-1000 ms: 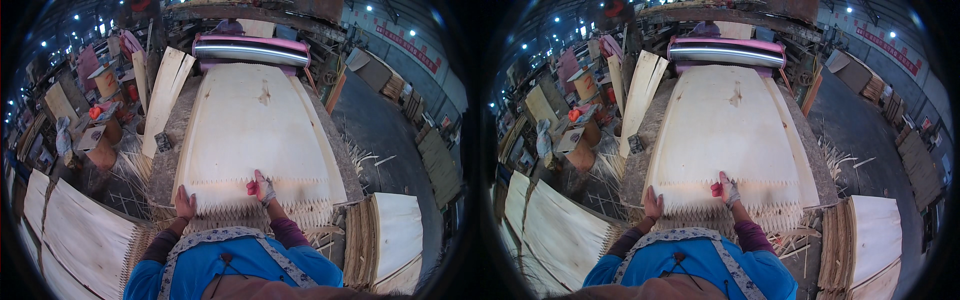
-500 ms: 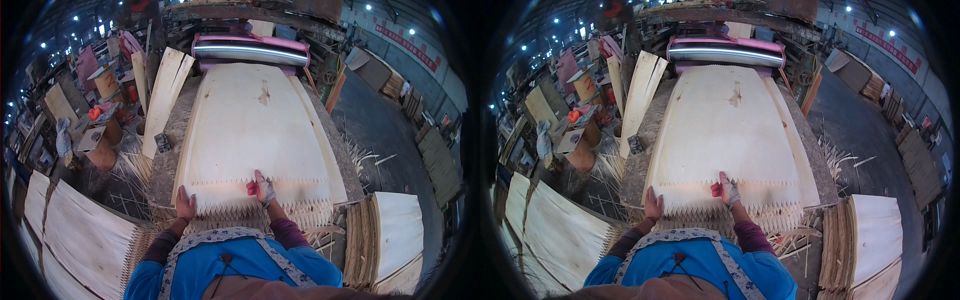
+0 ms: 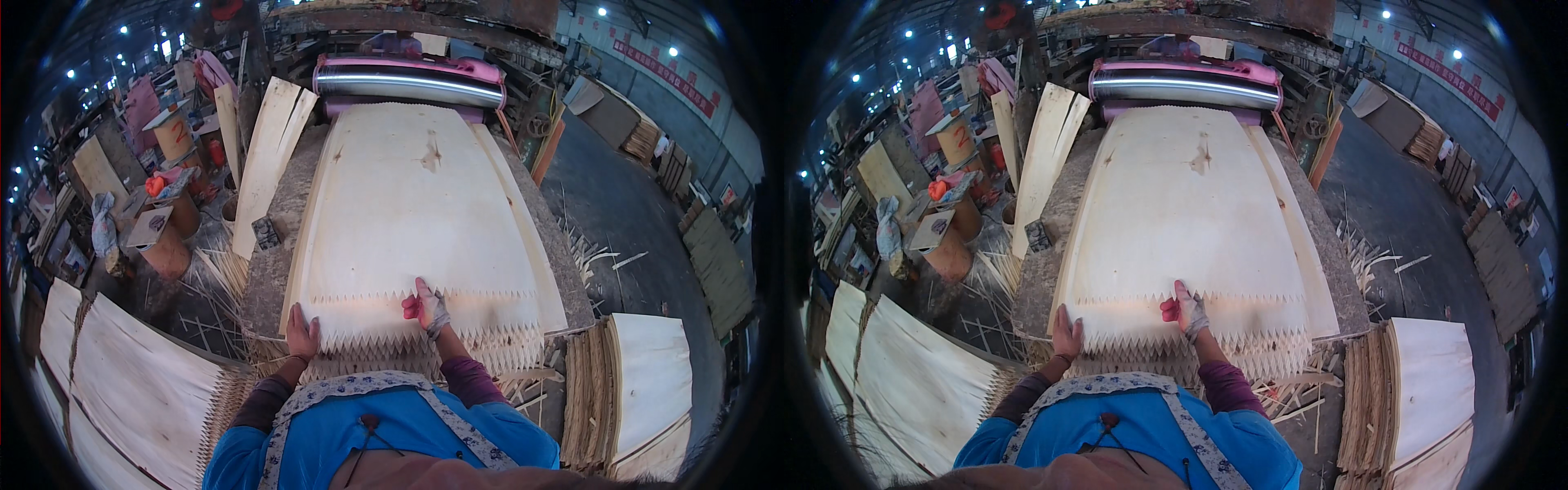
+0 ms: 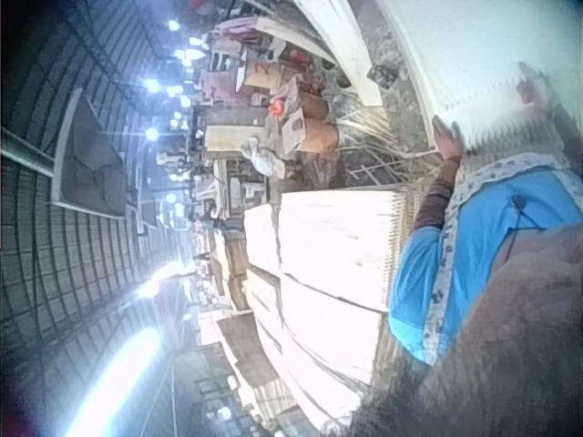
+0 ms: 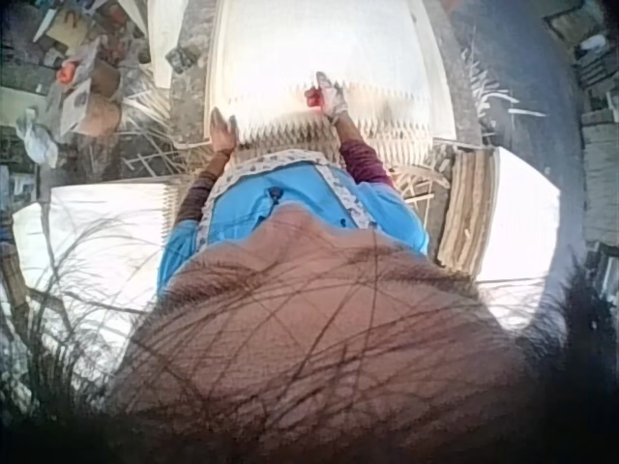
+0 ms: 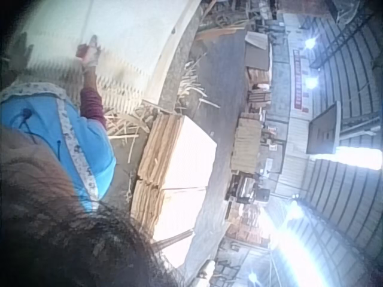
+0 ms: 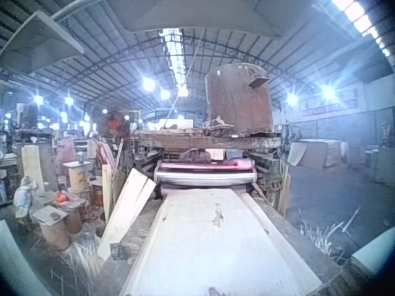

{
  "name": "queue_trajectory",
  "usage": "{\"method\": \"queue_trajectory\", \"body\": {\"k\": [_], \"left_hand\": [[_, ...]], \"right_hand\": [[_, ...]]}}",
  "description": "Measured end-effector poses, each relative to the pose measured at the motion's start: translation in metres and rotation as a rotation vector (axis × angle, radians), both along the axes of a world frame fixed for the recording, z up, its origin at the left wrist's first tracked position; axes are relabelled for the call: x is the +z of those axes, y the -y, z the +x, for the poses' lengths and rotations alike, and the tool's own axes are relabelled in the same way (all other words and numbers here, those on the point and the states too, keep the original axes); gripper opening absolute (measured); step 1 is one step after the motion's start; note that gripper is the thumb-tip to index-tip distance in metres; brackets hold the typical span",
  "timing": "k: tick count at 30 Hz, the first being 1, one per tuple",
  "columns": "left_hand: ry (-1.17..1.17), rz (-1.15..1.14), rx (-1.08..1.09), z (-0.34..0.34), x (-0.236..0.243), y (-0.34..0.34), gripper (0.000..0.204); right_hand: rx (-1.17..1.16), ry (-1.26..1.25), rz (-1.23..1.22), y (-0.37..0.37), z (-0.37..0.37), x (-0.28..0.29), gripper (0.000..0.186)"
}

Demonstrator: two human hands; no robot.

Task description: The person receives wooden veneer sheets from a roller machine and stacks them onto a pile by hand.

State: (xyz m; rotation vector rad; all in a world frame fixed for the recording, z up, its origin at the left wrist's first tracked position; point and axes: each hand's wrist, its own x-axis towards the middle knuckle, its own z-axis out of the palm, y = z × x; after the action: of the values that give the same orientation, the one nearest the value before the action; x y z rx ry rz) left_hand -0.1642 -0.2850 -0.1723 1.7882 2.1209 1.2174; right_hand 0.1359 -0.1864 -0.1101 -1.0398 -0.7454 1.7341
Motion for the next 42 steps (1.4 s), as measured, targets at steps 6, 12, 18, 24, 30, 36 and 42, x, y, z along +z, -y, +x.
{"method": "queue_trajectory", "body": {"k": [6, 12, 18, 24, 30, 36, 42], "left_hand": [[0.012, -0.019, 0.025, 0.0, -0.003, -0.002, 0.061], [0.001, -0.019, 0.031, -0.001, 0.002, 0.002, 0.061], [0.007, 0.005, 0.009, 0.0, -0.005, 0.002, 0.06], [-0.101, -0.043, 0.062, -0.006, 0.005, 0.004, 0.06], [0.09, -0.09, 0.043, -0.03, 0.028, -0.018, 0.041], [1.224, -0.039, -0.107, -0.024, 0.068, -0.024, 0.028], [1.141, -0.291, -0.076, -0.023, 0.033, -0.012, 0.032]], "right_hand": [[0.004, -0.007, 0.001, -0.001, 0.0, -0.001, 0.04], [0.02, -0.003, 0.006, -0.002, -0.002, 0.0, 0.039], [0.002, -0.002, 0.023, 0.003, 0.001, -0.001, 0.039], [-0.005, 0.064, 0.01, 0.005, -0.003, 0.003, 0.04], [0.01, 0.047, -0.001, -0.002, -0.002, -0.003, 0.043], [0.009, -0.035, -0.023, -0.003, 0.003, 0.004, 0.043], [0.015, -0.034, -0.011, -0.003, 0.003, -0.001, 0.042]]}}
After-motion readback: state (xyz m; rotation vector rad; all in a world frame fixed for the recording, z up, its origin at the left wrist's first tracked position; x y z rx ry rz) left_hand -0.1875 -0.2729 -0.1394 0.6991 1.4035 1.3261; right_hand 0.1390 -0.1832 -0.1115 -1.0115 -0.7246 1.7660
